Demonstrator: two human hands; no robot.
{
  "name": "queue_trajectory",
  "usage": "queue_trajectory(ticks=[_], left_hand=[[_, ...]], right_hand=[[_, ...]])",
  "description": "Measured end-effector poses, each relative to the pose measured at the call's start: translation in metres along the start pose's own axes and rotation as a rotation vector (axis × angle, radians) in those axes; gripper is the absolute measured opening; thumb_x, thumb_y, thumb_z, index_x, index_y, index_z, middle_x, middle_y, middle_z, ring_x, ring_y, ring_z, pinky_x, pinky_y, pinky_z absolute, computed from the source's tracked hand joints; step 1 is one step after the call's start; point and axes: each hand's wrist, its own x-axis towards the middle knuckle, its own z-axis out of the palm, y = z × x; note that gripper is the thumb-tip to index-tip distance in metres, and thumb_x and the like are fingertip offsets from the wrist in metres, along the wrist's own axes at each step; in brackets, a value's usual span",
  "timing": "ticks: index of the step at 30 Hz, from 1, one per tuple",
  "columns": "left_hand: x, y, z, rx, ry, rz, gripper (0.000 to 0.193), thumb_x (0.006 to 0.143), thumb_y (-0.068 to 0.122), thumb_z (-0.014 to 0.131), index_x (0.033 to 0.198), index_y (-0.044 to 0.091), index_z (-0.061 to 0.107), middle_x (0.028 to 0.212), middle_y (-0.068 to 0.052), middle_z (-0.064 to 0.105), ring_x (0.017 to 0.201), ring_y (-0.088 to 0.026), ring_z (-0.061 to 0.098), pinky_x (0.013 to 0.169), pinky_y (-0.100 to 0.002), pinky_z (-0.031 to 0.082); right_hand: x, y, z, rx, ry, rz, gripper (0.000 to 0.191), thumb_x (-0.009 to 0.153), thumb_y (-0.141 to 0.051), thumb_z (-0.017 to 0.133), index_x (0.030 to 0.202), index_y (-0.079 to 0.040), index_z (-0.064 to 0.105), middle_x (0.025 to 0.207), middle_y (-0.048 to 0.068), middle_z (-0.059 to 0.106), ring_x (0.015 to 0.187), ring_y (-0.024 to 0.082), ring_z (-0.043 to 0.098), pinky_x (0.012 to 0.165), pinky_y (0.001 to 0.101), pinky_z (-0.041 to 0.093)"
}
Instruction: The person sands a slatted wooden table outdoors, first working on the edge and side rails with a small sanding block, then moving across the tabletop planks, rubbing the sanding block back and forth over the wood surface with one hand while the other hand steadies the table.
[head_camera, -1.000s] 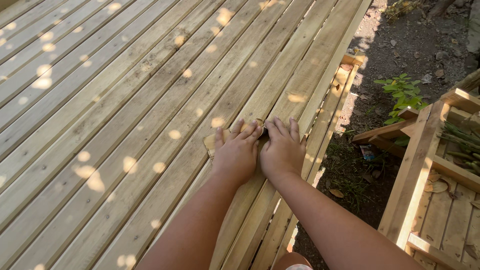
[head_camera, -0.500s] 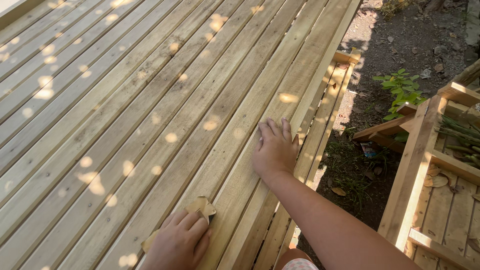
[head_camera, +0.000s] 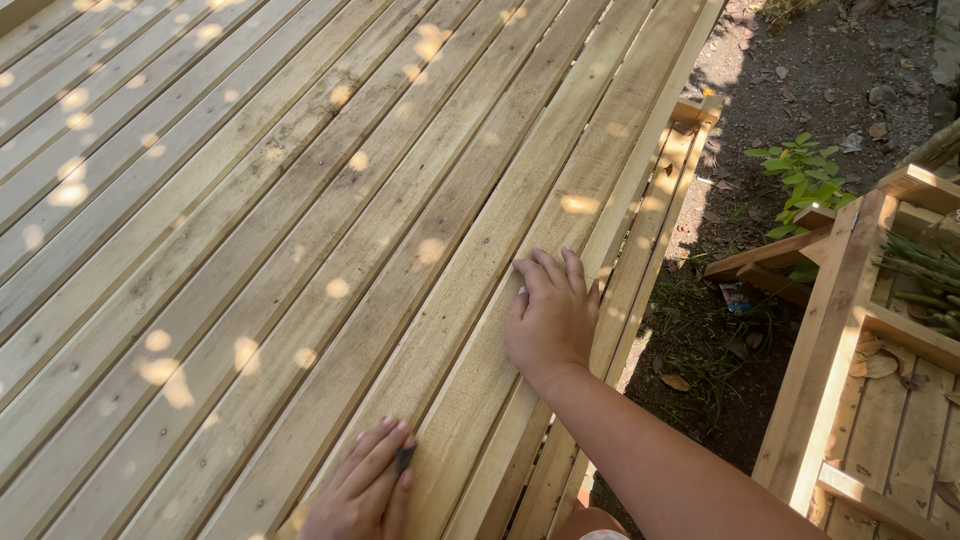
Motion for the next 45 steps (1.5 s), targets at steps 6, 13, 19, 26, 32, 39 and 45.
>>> queue_trajectory(ticks=[6, 13, 19, 26, 32, 39, 45], left_hand=[[0.186, 0.057, 0.007, -0.137, 0.028, 0.048, 0.033, 0.102, 0.017, 0.051, 0.118, -0.006, 0.070, 0.136, -0.017, 0.065, 0.139, -0.029, 0.051, 0.119, -0.042, 0.036], [0.188, 0.076, -0.013, -0.163, 0.035, -0.007, 0.032, 0.104, 0.019, 0.051, 0.115, -0.003, 0.071, 0.140, -0.016, 0.063, 0.141, -0.029, 0.050, 0.121, -0.041, 0.035], [0.023, 0.046, -0.052, -0.045, -0.037, -0.103, 0.036, 0.098, 0.024, 0.054, 0.125, 0.007, 0.071, 0.137, -0.008, 0.066, 0.139, -0.023, 0.050, 0.118, -0.046, 0.033], [0.161, 0.060, -0.005, -0.152, 0.051, 0.021, 0.033, 0.102, 0.016, 0.052, 0.120, -0.005, 0.069, 0.137, -0.018, 0.064, 0.139, -0.029, 0.052, 0.121, -0.043, 0.035], [0.263, 0.073, 0.028, -0.110, 0.018, 0.013, 0.028, 0.102, 0.017, 0.051, 0.110, -0.002, 0.071, 0.140, -0.016, 0.063, 0.140, -0.029, 0.051, 0.121, -0.043, 0.033], [0.054, 0.053, -0.030, -0.045, 0.002, -0.075, 0.037, 0.103, 0.023, 0.048, 0.126, 0.002, 0.069, 0.140, -0.013, 0.064, 0.141, -0.026, 0.050, 0.121, -0.047, 0.032], [0.061, 0.050, -0.031, -0.056, -0.010, -0.074, 0.039, 0.102, 0.023, 0.047, 0.127, 0.003, 0.069, 0.139, -0.013, 0.065, 0.140, -0.025, 0.050, 0.120, -0.046, 0.033]], right_hand=[[0.002, 0.003, 0.000, -0.002, 0.021, -0.012, 0.037, 0.094, -0.014, 0.051, 0.129, -0.018, 0.064, 0.146, 0.002, 0.055, 0.149, 0.027, 0.030, 0.121, 0.0607, 0.016], [0.003, 0.007, 0.003, 0.038, 0.051, -0.005, 0.039, 0.095, -0.013, 0.050, 0.131, -0.019, 0.062, 0.147, 0.001, 0.056, 0.150, 0.027, 0.031, 0.123, 0.0590, 0.017], [0.003, 0.005, 0.004, 0.023, 0.050, -0.027, 0.039, 0.094, -0.012, 0.050, 0.132, -0.018, 0.060, 0.147, 0.002, 0.055, 0.149, 0.027, 0.031, 0.123, 0.0586, 0.015], [-0.001, 0.006, 0.002, 0.039, 0.051, -0.020, 0.042, 0.093, -0.011, 0.051, 0.134, -0.018, 0.059, 0.146, 0.002, 0.056, 0.149, 0.027, 0.032, 0.121, 0.0602, 0.017], [-0.002, 0.007, 0.001, 0.077, 0.059, -0.009, 0.043, 0.093, -0.009, 0.051, 0.134, -0.018, 0.059, 0.140, 0.002, 0.062, 0.148, 0.027, 0.034, 0.121, 0.0596, 0.019], [-0.002, 0.003, -0.001, 0.079, 0.032, 0.005, 0.039, 0.094, -0.010, 0.050, 0.131, -0.019, 0.060, 0.134, 0.001, 0.065, 0.149, 0.026, 0.033, 0.124, 0.0579, 0.015], [-0.004, 0.001, -0.002, 0.098, 0.085, -0.053, 0.040, 0.093, -0.009, 0.049, 0.132, -0.015, 0.060, 0.138, 0.005, 0.063, 0.148, 0.030, 0.032, 0.122, 0.0591, 0.014]])
